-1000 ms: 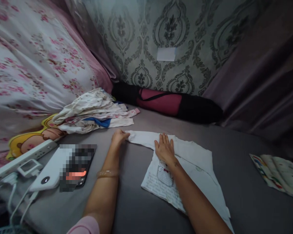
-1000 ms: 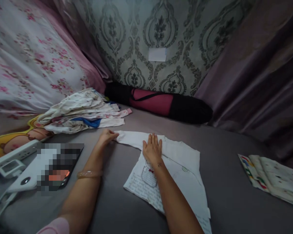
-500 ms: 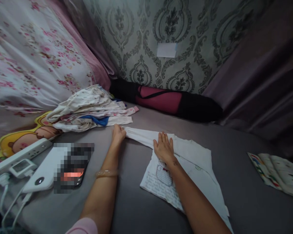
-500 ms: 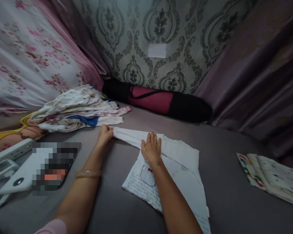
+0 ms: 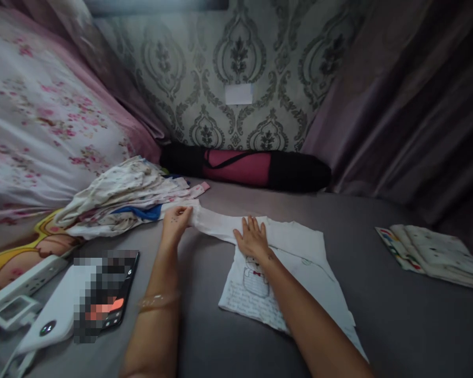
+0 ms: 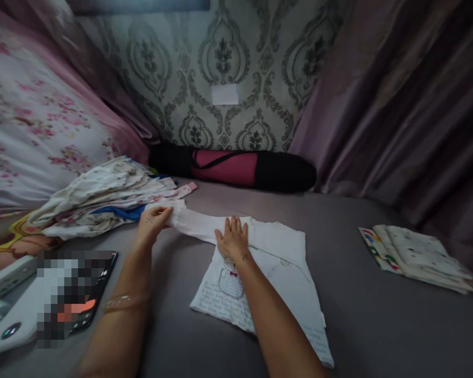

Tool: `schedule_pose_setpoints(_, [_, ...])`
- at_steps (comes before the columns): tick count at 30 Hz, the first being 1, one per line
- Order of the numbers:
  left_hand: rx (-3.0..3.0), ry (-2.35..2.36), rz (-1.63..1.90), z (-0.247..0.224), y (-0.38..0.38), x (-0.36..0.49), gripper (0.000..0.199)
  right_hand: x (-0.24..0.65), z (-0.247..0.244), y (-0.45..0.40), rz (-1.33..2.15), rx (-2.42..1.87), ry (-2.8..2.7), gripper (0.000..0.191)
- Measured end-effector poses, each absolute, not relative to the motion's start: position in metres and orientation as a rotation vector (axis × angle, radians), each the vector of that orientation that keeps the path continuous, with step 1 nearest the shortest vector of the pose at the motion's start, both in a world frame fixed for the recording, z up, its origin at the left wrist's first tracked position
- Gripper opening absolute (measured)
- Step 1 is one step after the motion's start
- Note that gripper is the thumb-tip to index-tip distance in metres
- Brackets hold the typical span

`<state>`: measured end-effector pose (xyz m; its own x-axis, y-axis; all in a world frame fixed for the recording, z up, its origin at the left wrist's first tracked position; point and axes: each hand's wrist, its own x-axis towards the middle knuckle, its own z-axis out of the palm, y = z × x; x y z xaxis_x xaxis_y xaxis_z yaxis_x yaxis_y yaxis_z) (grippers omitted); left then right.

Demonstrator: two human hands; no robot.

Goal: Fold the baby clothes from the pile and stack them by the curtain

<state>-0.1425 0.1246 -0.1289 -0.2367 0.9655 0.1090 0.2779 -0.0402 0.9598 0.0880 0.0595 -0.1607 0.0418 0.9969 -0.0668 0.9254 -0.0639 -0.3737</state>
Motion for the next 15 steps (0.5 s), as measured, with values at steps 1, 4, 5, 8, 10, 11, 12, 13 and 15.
schedule_pose_setpoints(1, [1.296, 1.508, 1.327, -0.119, 0.120, -0.134, 0.031, 0.092, -0.156, 0.060, 0.562, -2.040, -1.941, 0.067])
schedule_pose_setpoints(4, [1.250, 1.375, 1.304, -0.091, 0.106, -0.099, 0.033, 0.113, -0.140, 0.058, 0.814, -1.839, -1.657, 0.063])
schedule_pose_setpoints(5, [1.262, 1.328, 1.289, -0.083, 0.102, -0.086, 0.032, 0.121, -0.135, 0.055, 0.870, -1.773, -1.516, 0.063])
schedule_pose_setpoints(8, [1.323, 1.218, 1.241, -0.072, 0.094, -0.046, 0.031, 0.149, -0.122, 0.040, 1.115, -1.582, -1.081, 0.063])
schedule_pose_setpoints(10, [1.358, 1.169, 1.215, -0.072, 0.091, -0.019, 0.030, 0.165, -0.116, 0.026, 1.304, -1.469, -0.846, 0.064])
schedule_pose_setpoints(11, [1.381, 1.145, 1.200, -0.074, 0.089, -0.005, 0.029, 0.172, -0.114, 0.020, 1.363, -1.425, -0.768, 0.065])
schedule_pose_setpoints(12, [1.407, 1.124, 1.186, -0.077, 0.086, 0.008, 0.029, 0.179, -0.112, 0.013, 1.391, -1.399, -0.722, 0.066])
schedule_pose_setpoints(13, [1.438, 1.100, 1.174, -0.080, 0.082, 0.021, 0.030, 0.185, -0.112, 0.008, 1.398, -1.391, -0.699, 0.067])
schedule_pose_setpoints(15, [1.505, 1.013, 1.118, -0.089, 0.073, 0.044, 0.032, 0.194, -0.112, 0.000, 1.385, -1.401, -0.682, 0.069])
